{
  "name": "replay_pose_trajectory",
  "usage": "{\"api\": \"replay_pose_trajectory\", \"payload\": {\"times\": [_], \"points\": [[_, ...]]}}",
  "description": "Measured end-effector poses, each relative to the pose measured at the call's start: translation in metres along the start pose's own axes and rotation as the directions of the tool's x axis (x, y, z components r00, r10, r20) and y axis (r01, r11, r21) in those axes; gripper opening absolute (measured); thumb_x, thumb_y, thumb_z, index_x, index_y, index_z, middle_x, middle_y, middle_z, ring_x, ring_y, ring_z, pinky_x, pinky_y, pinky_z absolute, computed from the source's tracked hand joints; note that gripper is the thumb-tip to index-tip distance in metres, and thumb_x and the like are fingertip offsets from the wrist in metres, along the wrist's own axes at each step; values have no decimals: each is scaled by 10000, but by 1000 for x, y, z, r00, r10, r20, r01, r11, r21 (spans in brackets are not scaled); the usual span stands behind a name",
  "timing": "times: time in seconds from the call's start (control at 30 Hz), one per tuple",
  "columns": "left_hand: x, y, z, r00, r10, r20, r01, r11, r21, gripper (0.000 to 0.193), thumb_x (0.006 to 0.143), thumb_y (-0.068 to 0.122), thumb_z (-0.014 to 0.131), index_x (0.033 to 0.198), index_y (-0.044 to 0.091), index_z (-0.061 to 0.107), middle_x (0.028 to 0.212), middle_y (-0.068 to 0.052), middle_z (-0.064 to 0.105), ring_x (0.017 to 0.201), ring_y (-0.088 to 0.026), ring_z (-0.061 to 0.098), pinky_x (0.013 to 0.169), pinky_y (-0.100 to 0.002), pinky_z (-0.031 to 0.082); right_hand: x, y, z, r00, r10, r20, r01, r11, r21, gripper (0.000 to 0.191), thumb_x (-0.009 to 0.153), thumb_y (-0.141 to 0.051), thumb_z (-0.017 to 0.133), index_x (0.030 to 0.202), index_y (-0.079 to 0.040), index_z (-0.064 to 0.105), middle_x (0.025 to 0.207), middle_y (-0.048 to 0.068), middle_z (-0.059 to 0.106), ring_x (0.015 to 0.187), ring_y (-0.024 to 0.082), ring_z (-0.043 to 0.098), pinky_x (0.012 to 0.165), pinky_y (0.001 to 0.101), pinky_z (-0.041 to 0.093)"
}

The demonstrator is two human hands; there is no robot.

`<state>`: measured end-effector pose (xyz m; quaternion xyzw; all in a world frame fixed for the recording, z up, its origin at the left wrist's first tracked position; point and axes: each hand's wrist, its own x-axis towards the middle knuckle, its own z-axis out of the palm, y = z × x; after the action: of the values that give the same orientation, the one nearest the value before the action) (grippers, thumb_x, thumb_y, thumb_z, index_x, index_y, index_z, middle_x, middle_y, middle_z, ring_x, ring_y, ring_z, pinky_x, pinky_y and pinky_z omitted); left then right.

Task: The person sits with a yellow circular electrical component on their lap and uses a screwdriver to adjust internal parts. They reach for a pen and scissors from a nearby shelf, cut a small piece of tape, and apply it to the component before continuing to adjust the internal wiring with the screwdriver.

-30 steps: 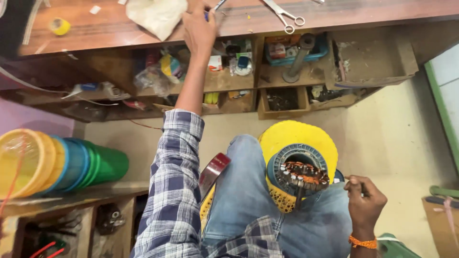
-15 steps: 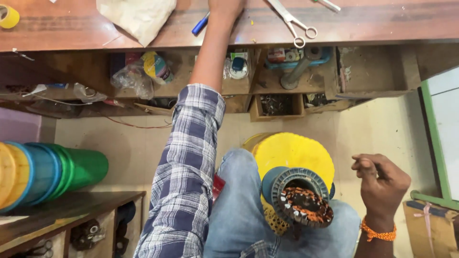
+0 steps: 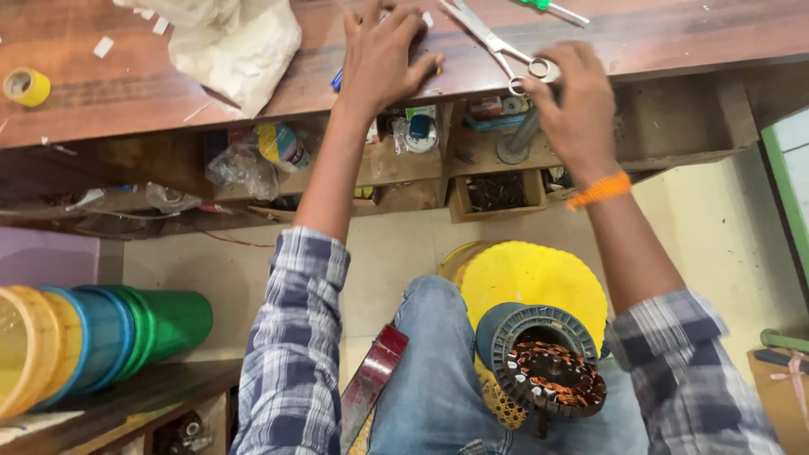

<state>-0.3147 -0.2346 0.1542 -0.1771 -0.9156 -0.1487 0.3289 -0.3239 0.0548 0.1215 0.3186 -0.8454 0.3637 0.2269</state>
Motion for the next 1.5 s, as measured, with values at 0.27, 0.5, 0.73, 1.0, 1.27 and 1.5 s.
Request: {"api": "replay_pose_trajectory", "payload": {"times": [0.27,0.5,0.73,1.0,1.27,1.5], "points": [[-41,-1,-11,961,235,144,-191,945,-264,436,804,146,786,1213,56,664,1260,-85,674,1150,-340,544,1007,-469,439,15,-13,10,975,187,121,-132,923,-361,544,1016,-219,778,1470,-171,482,1161,91,678,933,382,682,723,521,525],[-57,21,5,985,152,-81,-162,977,-142,329,844,-65,732,1145,67,716,1151,-58,678,1046,-277,617,919,-403,536,44,-23,1,889,407,210,-192,748,-635,928,837,-182,840,1616,-219,336,849,239,714,788,472,695,645,544,547],[-81,45,-34,972,-179,-151,83,866,-492,296,949,-65,731,1202,86,755,1005,-50,793,832,-173,716,774,-302,572,-2,16,-36,772,563,294,-580,814,-34,306,954,-90,704,1254,-50,661,958,101,760,826,288,752,759,423,591],[-260,167,-131,692,-509,512,666,175,-725,131,1005,-11,644,1014,36,766,972,-92,763,853,-148,709,810,-294,583,-334,-89,-203,510,780,363,-783,247,571,208,1040,-138,711,978,-34,542,806,99,604,637,160,584,564,303,479],[-345,333,-100,279,-151,948,946,-129,-299,158,926,105,734,1056,36,793,888,-56,783,639,-88,711,540,-238,528,-501,-225,-168,251,529,811,-841,-295,453,818,621,-270,934,1320,16,619,971,53,711,736,106,626,611,228,511],[-337,382,-61,489,-187,852,833,-191,-519,167,962,123,736,1056,-7,781,873,-66,780,608,-75,678,530,-221,520,-495,-231,-148,337,360,870,-916,-88,392,858,636,-333,963,1356,8,645,886,-5,680,782,66,610,669,232,503]]}}
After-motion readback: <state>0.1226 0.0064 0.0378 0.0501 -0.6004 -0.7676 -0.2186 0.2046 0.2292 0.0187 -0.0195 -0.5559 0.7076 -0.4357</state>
